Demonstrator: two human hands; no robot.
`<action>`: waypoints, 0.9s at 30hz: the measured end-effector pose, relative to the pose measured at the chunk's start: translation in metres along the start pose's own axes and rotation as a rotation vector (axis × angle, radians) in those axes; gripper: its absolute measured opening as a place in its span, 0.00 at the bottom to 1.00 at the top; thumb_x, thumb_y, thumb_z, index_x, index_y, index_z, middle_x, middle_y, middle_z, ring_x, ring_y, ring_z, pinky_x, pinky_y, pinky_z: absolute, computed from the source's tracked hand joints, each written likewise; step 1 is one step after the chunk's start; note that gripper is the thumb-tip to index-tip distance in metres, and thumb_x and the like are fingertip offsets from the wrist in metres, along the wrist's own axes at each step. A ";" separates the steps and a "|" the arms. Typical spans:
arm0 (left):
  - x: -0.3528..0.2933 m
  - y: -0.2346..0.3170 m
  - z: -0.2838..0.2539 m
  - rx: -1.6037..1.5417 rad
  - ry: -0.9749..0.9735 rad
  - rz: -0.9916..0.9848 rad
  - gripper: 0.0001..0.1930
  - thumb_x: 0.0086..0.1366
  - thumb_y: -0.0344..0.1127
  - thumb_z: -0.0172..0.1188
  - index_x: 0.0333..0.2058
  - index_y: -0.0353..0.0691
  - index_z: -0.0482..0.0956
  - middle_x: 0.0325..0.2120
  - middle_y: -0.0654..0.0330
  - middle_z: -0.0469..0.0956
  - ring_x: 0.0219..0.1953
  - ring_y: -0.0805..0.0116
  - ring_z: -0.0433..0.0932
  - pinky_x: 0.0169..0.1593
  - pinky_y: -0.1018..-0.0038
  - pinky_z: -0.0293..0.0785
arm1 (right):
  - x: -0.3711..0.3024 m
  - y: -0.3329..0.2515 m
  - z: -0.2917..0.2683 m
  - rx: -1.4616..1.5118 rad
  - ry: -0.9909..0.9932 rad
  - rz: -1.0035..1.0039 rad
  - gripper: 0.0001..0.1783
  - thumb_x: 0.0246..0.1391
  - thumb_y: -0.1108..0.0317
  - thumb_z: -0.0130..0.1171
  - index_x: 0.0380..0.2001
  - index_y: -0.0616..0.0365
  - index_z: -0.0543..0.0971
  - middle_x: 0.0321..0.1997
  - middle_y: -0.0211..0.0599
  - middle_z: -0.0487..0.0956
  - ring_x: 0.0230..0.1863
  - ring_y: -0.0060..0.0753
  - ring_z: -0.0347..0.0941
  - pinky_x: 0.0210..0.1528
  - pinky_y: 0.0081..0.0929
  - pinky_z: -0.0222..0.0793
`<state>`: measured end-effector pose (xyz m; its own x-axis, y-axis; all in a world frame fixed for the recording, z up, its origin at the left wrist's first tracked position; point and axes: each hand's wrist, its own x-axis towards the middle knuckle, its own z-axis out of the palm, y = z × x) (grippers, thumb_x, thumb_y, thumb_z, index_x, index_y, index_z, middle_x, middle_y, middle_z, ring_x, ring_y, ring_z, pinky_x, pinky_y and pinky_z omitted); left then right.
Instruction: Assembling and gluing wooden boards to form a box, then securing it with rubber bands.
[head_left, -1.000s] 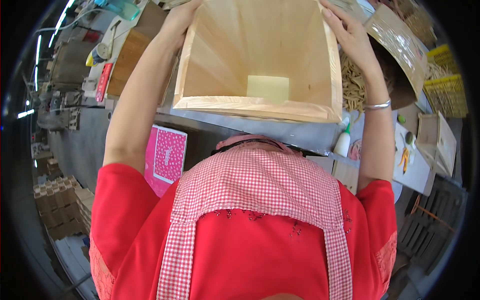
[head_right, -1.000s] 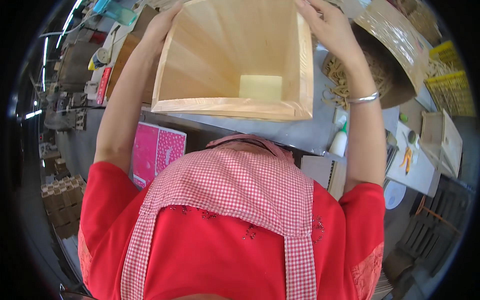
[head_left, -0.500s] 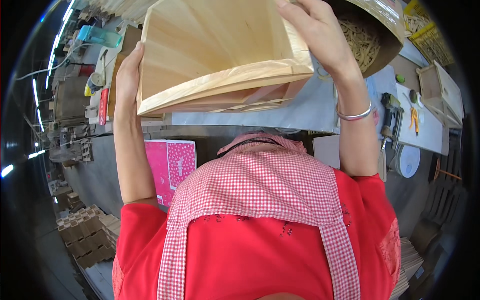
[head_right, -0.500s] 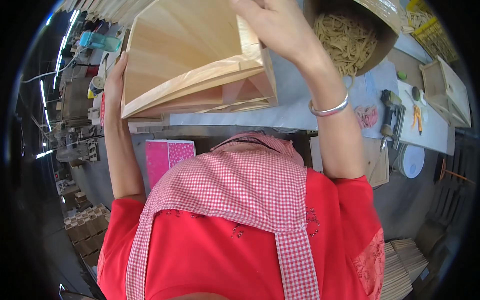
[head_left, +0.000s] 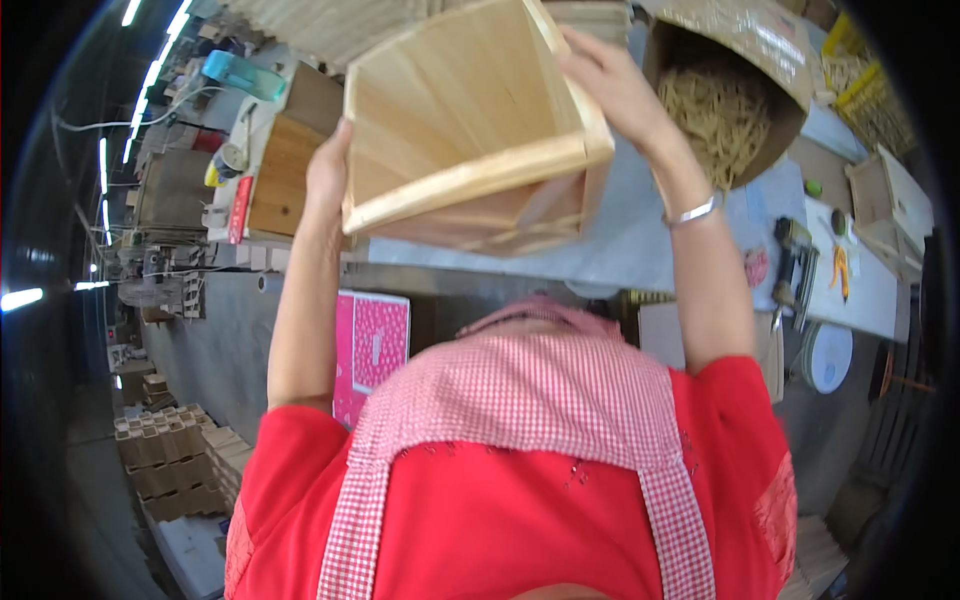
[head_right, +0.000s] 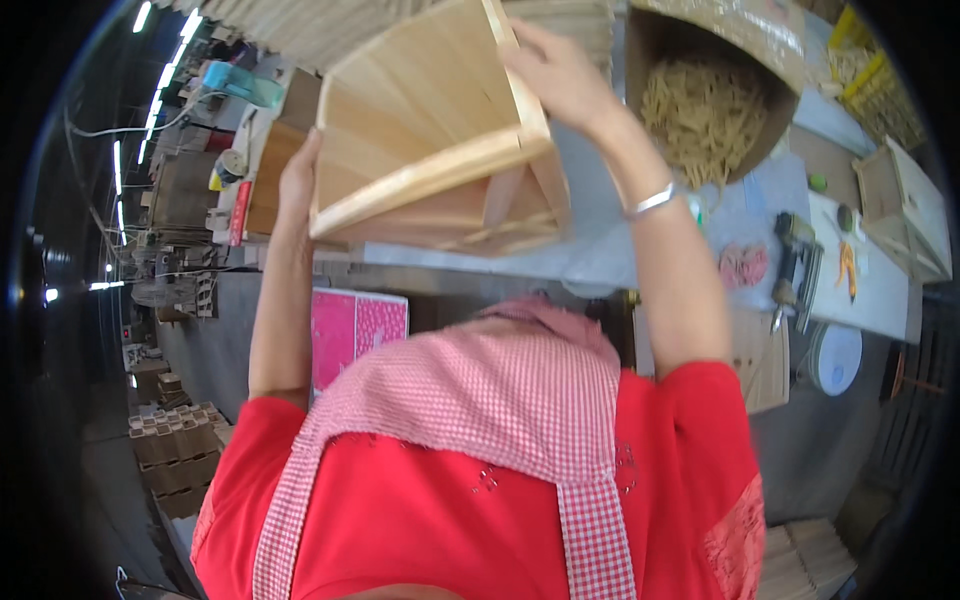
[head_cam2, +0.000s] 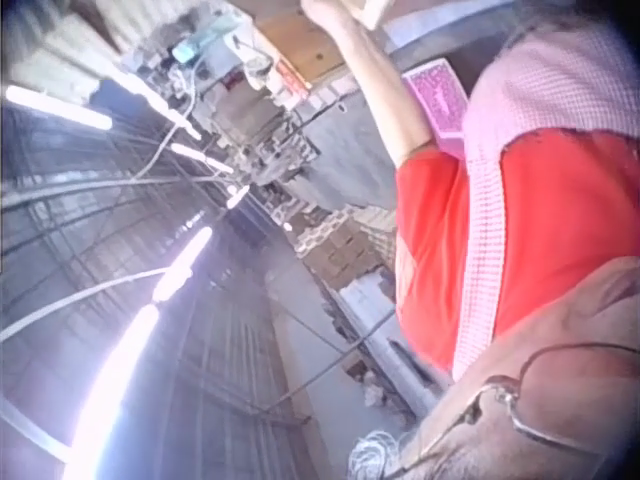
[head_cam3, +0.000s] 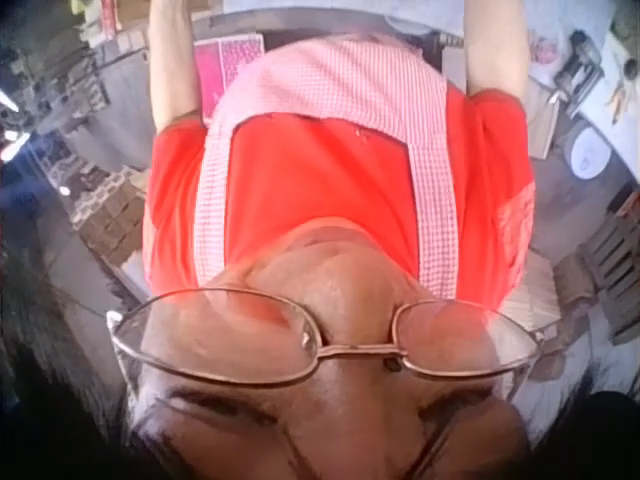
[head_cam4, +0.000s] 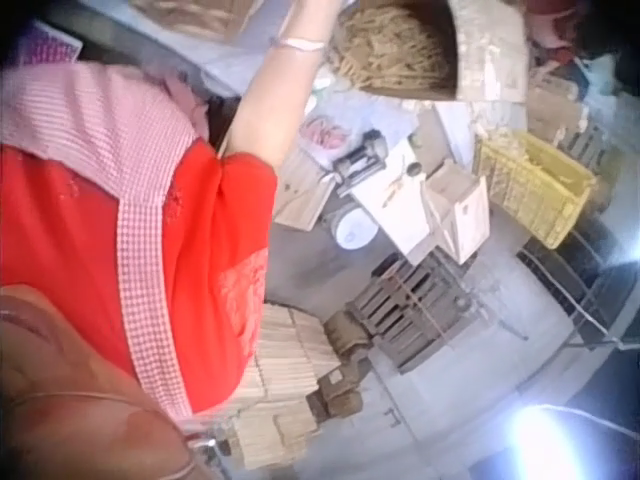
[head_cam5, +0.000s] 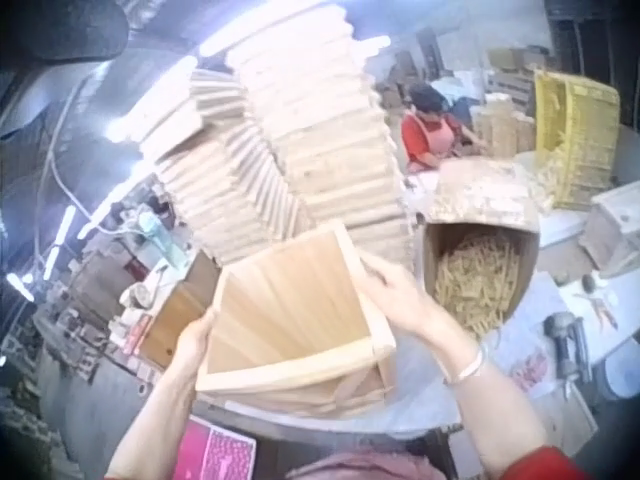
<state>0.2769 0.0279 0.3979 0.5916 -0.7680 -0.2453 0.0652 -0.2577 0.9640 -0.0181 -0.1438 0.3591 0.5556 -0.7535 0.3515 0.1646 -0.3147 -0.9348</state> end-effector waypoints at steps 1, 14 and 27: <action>0.001 -0.004 -0.001 -0.130 -0.101 -0.015 0.25 0.74 0.50 0.47 0.54 0.31 0.74 0.48 0.50 0.79 0.48 0.62 0.79 0.52 0.67 0.75 | -0.001 0.004 0.000 -0.093 0.022 -0.029 0.28 0.64 0.58 0.53 0.63 0.61 0.69 0.41 0.37 0.83 0.39 0.19 0.75 0.43 0.23 0.73; 0.003 -0.006 -0.023 -0.216 -0.326 0.059 0.25 0.74 0.50 0.49 0.59 0.36 0.69 0.52 0.54 0.76 0.54 0.64 0.76 0.56 0.65 0.75 | -0.042 -0.028 -0.008 -0.100 0.327 0.205 0.22 0.69 0.53 0.50 0.53 0.58 0.78 0.24 0.22 0.71 0.21 0.11 0.66 0.22 0.13 0.62; 0.080 0.003 -0.034 -0.306 -0.308 0.050 0.20 0.71 0.50 0.53 0.52 0.41 0.72 0.37 0.61 0.76 0.43 0.70 0.73 0.47 0.68 0.67 | -0.128 -0.049 0.073 -0.233 0.798 0.020 0.12 0.68 0.63 0.52 0.42 0.60 0.77 0.23 0.20 0.70 0.20 0.10 0.62 0.20 0.12 0.57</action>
<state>0.3517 -0.0146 0.3849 0.3354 -0.9263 -0.1717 0.3047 -0.0658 0.9502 -0.0380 0.0100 0.3558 -0.2023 -0.9156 0.3476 -0.0611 -0.3424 -0.9376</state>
